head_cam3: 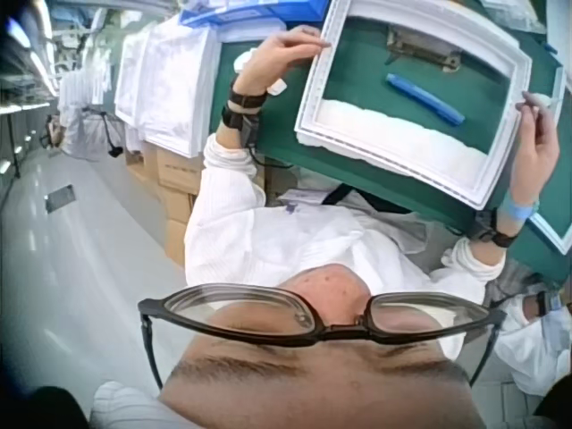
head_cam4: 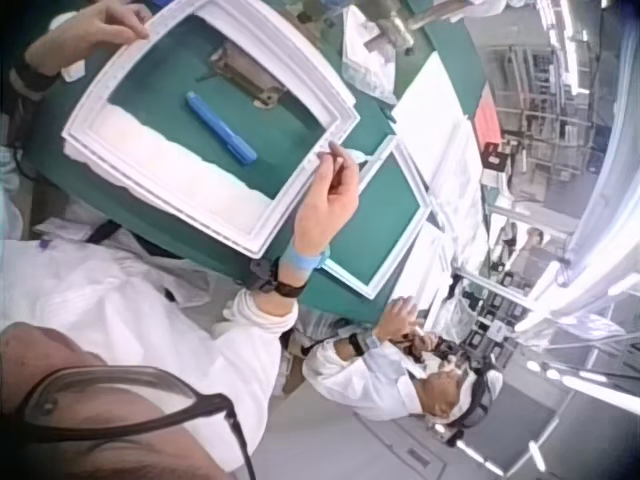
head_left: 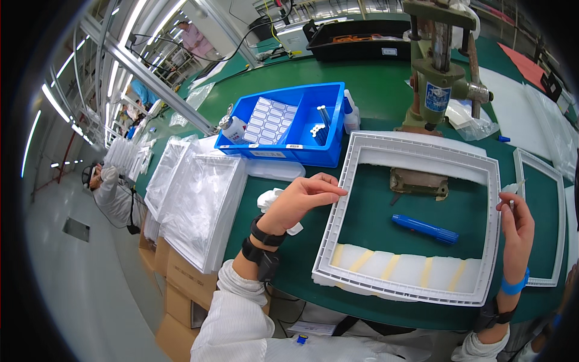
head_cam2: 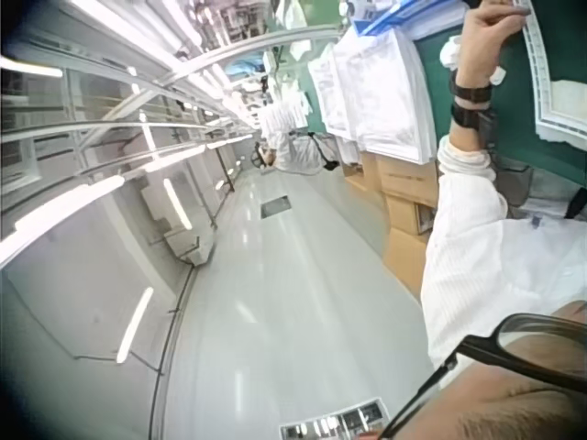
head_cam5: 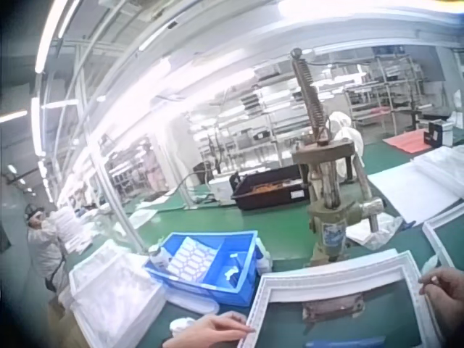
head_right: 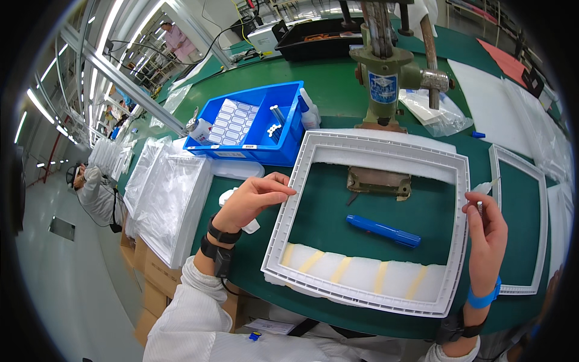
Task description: Assemble plastic and metal frame components using a manual press and glue.
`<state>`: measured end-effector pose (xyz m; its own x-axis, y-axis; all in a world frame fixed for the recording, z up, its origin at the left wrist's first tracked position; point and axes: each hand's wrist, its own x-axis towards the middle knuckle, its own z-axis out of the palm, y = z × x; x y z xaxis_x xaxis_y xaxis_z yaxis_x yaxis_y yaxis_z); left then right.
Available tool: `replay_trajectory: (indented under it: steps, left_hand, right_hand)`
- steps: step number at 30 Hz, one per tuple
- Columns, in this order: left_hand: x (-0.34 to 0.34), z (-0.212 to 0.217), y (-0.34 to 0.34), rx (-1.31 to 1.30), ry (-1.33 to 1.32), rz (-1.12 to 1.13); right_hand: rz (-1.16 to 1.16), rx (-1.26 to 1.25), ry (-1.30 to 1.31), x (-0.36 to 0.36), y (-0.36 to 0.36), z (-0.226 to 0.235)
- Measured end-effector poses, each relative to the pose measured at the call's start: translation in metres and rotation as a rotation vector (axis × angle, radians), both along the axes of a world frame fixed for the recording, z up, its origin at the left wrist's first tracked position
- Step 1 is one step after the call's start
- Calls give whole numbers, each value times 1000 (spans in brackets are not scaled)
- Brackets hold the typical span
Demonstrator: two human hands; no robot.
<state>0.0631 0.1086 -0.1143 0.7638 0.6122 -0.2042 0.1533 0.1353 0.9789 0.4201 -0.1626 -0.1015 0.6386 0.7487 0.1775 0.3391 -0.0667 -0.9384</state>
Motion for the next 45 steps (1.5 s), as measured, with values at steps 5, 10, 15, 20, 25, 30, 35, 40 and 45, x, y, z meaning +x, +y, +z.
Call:
replay_trajectory:
  steps: [5, 10, 15, 20, 25, 30, 35, 40, 45]
  left_hand:
    - [5, 4, -3, -35, 15, 38]
    - [0, 10, -8, 113, 44, 73]
    - [2, 13, -8, 284, 98, 36]
    - [-1, 9, -9, 354, 83, 27]
    - [7, 15, -13, 145, 4, 74]
    - [13, 17, -20, -13, 63, 125]
    - [9, -1, -20, 225, 20, 121]
    - [6, 31, -48, 848, -75, 265]
    - [8, 69, -148, 936, -131, -43]
  right_hand:
    - [2, -6, -23, 4, -2, -1]
    - [8, -6, -37, 2, 0, -6]
    - [18, -15, -39, 4, -1, -5]
    - [13, -11, -39, 3, 2, -5]
    - [-5, 10, -59, 6, -1, -4]
    - [25, -3, 28, 1, -1, 1]
    - [17, -47, -78, -11, -5, 10]
    - [172, 76, 119, -52, -9, 36]
    - [373, -61, 138, -114, -42, 58]
